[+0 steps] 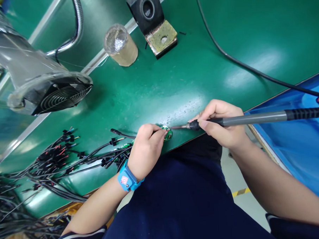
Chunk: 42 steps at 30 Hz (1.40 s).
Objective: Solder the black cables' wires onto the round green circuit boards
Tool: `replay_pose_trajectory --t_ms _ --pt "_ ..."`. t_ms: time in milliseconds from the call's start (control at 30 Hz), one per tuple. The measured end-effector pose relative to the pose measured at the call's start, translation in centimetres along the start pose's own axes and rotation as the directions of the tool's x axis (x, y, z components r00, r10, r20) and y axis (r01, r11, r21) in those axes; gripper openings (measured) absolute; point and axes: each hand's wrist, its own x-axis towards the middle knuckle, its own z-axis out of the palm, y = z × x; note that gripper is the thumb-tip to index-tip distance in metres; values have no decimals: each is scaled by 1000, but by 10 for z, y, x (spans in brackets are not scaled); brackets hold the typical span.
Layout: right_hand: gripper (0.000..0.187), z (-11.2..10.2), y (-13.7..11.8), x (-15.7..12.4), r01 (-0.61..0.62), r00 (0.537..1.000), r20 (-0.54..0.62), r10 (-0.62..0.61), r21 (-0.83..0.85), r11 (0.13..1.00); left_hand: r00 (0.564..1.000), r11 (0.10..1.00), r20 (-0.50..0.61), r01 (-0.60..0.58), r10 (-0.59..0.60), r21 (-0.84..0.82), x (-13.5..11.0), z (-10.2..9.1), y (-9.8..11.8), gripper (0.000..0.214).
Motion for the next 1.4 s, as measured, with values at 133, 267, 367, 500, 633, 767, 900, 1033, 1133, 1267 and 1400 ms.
replay_pose_trajectory --t_ms 133,267,367,500,633,767,900,1033,1133,1267,1400 --pt "6 0 -1 -1 1 1000 23 0 -53 999 1000 999 2 30 -30 15 3 -2 6 19" --pt "6 0 -2 -3 -1 1000 27 3 -84 996 997 997 -10 78 -78 -19 4 -3 9 21" --pt "7 0 -1 -3 3 1000 21 -2 -85 996 994 991 -9 107 -108 -76 5 -3 9 19" --pt "9 -1 1 -4 11 999 33 -9 -76 997 991 984 24 135 -133 -118 7 -5 9 16" --pt "10 -2 -1 -3 24 999 45 -21 -63 998 986 983 78 156 -148 -100 11 -8 9 15" --pt "8 3 -6 2 23 999 -29 -19 126 992 982 987 122 153 -146 -50 14 -11 9 17" --pt "7 7 -9 8 51 992 -125 -21 239 970 974 990 175 139 -141 25 18 -13 12 17" --pt "4 7 -12 18 121 967 -246 -62 232 965 968 984 212 105 -134 141 18 -14 17 20" --pt "4 3 -19 35 164 937 -336 -94 186 969 964 975 235 78 -127 207 12 -14 20 18" --pt "9 3 -27 82 216 910 -373 -179 58 975 967 984 237 54 -94 172 -2 -17 17 19" --pt "11 13 -24 145 161 898 -388 -207 -148 976 960 991 270 34 -69 131 -13 -25 6 73"
